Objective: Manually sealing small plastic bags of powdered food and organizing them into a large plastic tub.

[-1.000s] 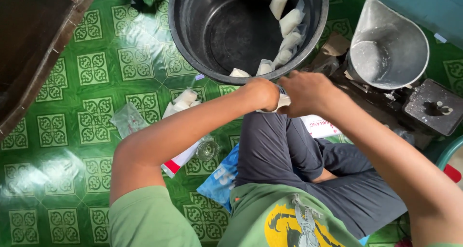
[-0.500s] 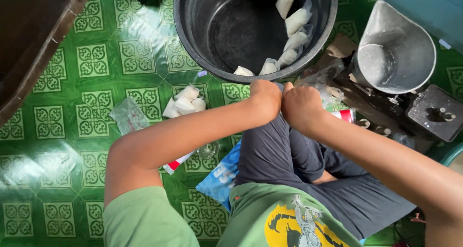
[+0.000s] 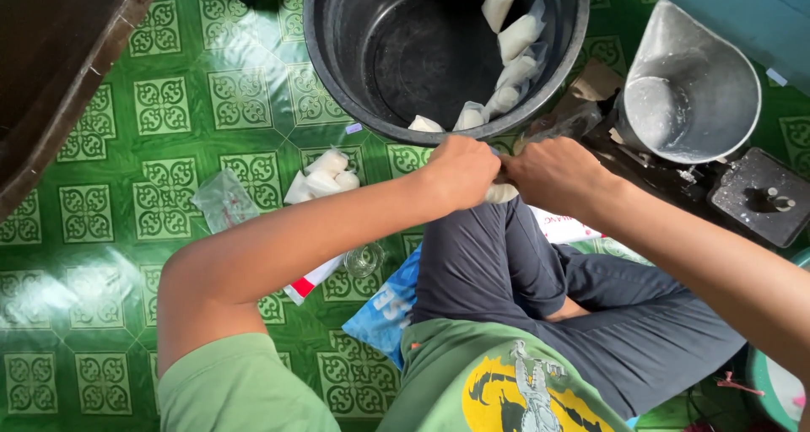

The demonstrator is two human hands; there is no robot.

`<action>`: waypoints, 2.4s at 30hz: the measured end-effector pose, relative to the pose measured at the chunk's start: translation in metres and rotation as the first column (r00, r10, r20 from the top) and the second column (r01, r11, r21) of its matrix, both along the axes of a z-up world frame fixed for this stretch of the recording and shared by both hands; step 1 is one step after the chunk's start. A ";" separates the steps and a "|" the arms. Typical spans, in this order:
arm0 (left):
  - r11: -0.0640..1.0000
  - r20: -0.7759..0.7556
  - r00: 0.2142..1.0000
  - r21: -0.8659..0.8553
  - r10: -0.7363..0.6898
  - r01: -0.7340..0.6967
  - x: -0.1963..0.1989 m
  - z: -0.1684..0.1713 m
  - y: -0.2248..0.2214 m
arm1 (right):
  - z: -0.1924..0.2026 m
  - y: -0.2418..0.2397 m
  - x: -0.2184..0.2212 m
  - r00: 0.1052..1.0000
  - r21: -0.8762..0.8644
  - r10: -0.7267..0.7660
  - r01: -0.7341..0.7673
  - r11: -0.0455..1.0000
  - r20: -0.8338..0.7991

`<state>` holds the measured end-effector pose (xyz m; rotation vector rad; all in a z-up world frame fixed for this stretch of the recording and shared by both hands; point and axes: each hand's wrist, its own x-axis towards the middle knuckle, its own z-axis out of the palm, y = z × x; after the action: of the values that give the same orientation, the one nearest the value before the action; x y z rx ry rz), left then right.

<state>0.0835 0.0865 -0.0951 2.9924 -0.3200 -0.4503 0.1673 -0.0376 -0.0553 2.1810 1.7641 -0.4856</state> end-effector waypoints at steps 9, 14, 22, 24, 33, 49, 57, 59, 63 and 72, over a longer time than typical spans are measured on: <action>0.990 -0.083 0.994 -0.128 -0.069 0.058 -0.016 -0.011 0.004 | 0.005 -0.023 0.002 0.975 0.040 0.078 -0.071 0.997 -0.209; 0.980 -0.072 0.994 -0.185 -0.085 0.070 -0.030 0.015 0.000 | -0.002 -0.036 0.002 0.966 0.093 0.112 -0.092 0.991 -0.234; 0.958 -0.017 0.995 -0.273 -0.095 0.087 -0.043 0.017 -0.008 | -0.030 -0.061 0.003 0.954 0.271 0.143 -0.069 0.960 -0.263; 0.957 0.002 0.996 -0.277 -0.093 0.091 -0.047 0.013 -0.010 | -0.027 -0.064 0.001 0.944 0.301 0.156 -0.065 0.952 -0.289; 0.953 -0.017 0.995 -0.292 -0.095 0.086 -0.057 0.030 -0.018 | -0.028 -0.083 0.011 0.928 0.310 0.215 -0.117 0.944 -0.305; 0.927 0.593 0.789 0.184 0.161 -0.327 -0.017 -0.071 -0.027 | -0.044 -0.027 -0.003 0.941 0.220 0.049 -0.128 0.967 0.334; 0.841 0.556 0.828 0.415 0.067 -0.347 -0.019 -0.058 -0.026 | -0.063 -0.019 0.003 0.927 0.164 0.031 -0.098 0.982 0.373; 0.864 0.504 0.859 0.391 0.087 -0.317 -0.016 -0.073 -0.028 | -0.067 -0.020 0.003 0.927 0.175 0.032 -0.105 0.979 0.373; 0.983 0.201 0.972 0.114 0.119 -0.144 -0.020 -0.062 -0.022 | -0.070 -0.027 -0.001 0.955 0.200 0.054 -0.116 0.973 0.291; 0.969 -0.189 0.974 -0.190 0.124 -0.160 -0.026 -0.054 -0.012 | -0.033 -0.042 -0.007 0.999 0.034 -0.008 0.009 0.999 -0.040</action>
<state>0.0575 0.0745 -0.1495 2.7290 -0.1254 -0.6205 0.1605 -0.0797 -0.0881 2.2177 1.7979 -0.5081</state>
